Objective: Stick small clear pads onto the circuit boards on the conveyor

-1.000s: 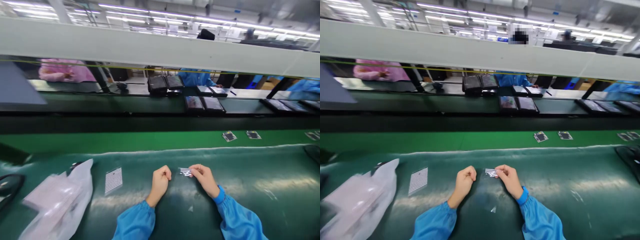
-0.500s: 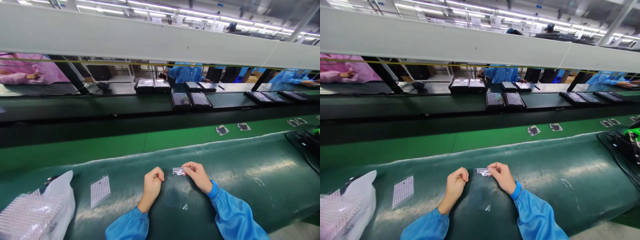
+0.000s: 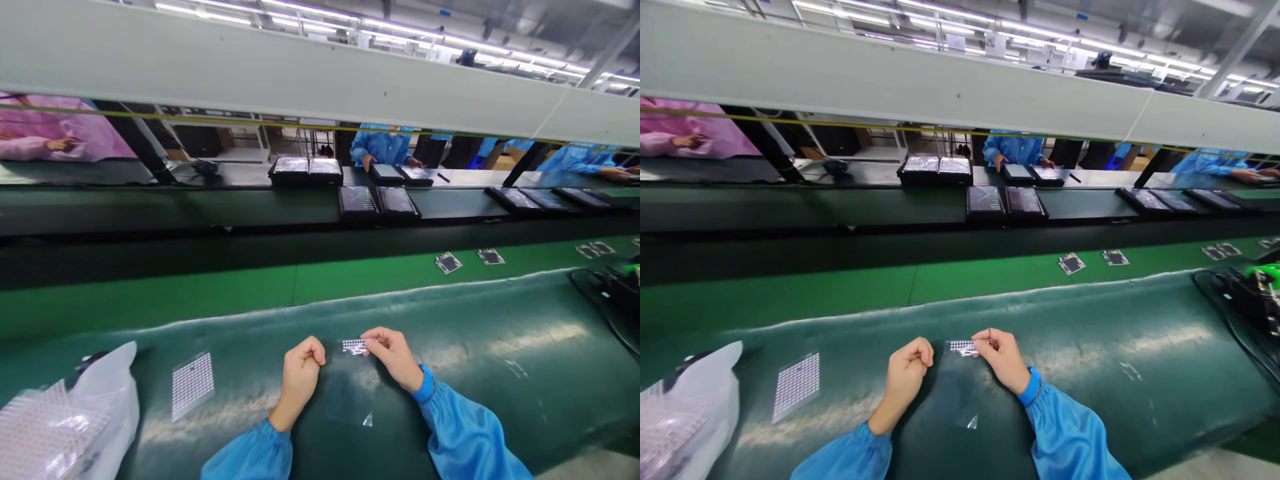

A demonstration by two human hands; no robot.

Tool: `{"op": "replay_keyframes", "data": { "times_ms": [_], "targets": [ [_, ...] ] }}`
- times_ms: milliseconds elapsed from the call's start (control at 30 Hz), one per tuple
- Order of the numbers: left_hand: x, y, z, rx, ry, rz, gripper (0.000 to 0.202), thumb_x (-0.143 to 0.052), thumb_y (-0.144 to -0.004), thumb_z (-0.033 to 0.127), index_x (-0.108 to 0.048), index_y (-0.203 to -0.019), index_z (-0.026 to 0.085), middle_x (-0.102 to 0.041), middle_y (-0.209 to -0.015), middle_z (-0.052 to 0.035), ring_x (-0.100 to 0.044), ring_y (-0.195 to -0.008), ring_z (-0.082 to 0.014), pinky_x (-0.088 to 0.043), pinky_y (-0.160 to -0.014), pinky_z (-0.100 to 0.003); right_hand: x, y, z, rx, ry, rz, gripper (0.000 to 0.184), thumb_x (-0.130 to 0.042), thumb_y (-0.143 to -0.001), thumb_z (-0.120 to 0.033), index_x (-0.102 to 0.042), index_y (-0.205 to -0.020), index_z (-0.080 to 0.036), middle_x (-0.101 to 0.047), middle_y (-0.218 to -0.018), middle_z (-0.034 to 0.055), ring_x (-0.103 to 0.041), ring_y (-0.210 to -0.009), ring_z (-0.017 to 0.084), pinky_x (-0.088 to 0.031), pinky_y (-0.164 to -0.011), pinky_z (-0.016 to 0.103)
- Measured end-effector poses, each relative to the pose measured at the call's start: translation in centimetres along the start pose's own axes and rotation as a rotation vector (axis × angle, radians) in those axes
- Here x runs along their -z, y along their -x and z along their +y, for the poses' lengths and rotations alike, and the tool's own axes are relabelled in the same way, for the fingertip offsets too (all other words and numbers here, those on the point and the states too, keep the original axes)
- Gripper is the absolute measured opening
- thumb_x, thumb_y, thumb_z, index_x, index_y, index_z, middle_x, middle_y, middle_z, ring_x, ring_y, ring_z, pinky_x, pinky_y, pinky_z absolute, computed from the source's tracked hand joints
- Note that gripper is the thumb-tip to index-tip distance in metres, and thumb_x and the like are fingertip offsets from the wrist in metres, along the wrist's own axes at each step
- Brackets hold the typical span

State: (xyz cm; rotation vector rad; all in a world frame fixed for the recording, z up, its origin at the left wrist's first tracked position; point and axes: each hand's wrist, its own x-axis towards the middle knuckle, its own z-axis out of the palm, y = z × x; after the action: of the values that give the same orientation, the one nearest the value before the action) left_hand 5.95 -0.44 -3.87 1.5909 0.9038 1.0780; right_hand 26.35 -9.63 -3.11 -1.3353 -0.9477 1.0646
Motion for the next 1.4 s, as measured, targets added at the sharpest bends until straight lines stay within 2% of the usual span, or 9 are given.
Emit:
{"op": "replay_keyframes", "data": {
  "times_ms": [267, 567, 833, 1167, 1400],
  "targets": [
    [0.3, -0.4, 0.7, -0.017, -0.006, -0.015, 0.010, -0.040, -0.050, 0.015, -0.048, -0.048, 0.021, -0.052, -0.049, 0.0017, -0.047, -0.048, -0.0144, -0.036, -0.049, -0.023, -0.3, -0.2, -0.3, -0.016, -0.008, 0.012, 0.035, -0.074, -0.081, -0.049, -0.075, -0.089, -0.015, -0.074, -0.073, 0.0039, -0.067, -0.068, 0.017, -0.051, -0.070, 0.030],
    [0.9, -1.2, 1.3, -0.024, -0.119, -0.048, 0.008, -0.041, -0.049, 0.018, -0.048, -0.048, 0.022, -0.053, -0.049, 0.0013, -0.047, -0.046, -0.0155, -0.037, -0.044, -0.023, -0.7, -0.9, -0.4, -0.040, -0.045, 0.019, 0.037, -0.078, -0.076, -0.051, -0.074, -0.085, -0.015, -0.072, -0.069, 0.0008, -0.063, -0.062, 0.014, -0.048, -0.065, 0.027],
    [0.9, -1.5, 1.9, -0.028, -0.173, -0.049, 0.008, -0.043, -0.049, 0.019, -0.050, -0.048, 0.022, -0.056, -0.051, 0.0016, -0.047, -0.043, -0.0147, -0.037, -0.042, -0.023, -0.8, -1.2, -0.3, -0.064, -0.096, 0.018, 0.041, -0.081, -0.072, -0.053, -0.075, -0.086, -0.015, -0.071, -0.070, 0.0006, -0.064, -0.063, 0.014, -0.048, -0.067, 0.028],
    [0.8, -1.4, 1.8, 0.002, -0.122, -0.039, 0.008, -0.043, -0.048, 0.020, -0.050, -0.046, 0.022, -0.054, -0.049, 0.0013, -0.046, -0.042, -0.0141, -0.036, -0.041, -0.022, -0.7, -1.1, 0.2, -0.059, -0.091, 0.021, 0.043, -0.081, -0.072, -0.055, -0.075, -0.087, -0.015, -0.072, -0.069, 0.0009, -0.063, -0.062, 0.014, -0.047, -0.066, 0.028],
    [0.5, -0.9, 1.3, -0.015, -0.059, -0.011, 0.010, -0.041, -0.048, 0.017, -0.049, -0.047, 0.022, -0.053, -0.049, 0.0013, -0.045, -0.045, -0.0140, -0.036, -0.043, -0.022, -0.6, -0.6, 0.1, -0.030, -0.056, 0.010, 0.038, -0.077, -0.078, -0.052, -0.074, -0.087, -0.015, -0.073, -0.071, 0.0022, -0.064, -0.064, 0.015, -0.048, -0.068, 0.029]
  ]
}}
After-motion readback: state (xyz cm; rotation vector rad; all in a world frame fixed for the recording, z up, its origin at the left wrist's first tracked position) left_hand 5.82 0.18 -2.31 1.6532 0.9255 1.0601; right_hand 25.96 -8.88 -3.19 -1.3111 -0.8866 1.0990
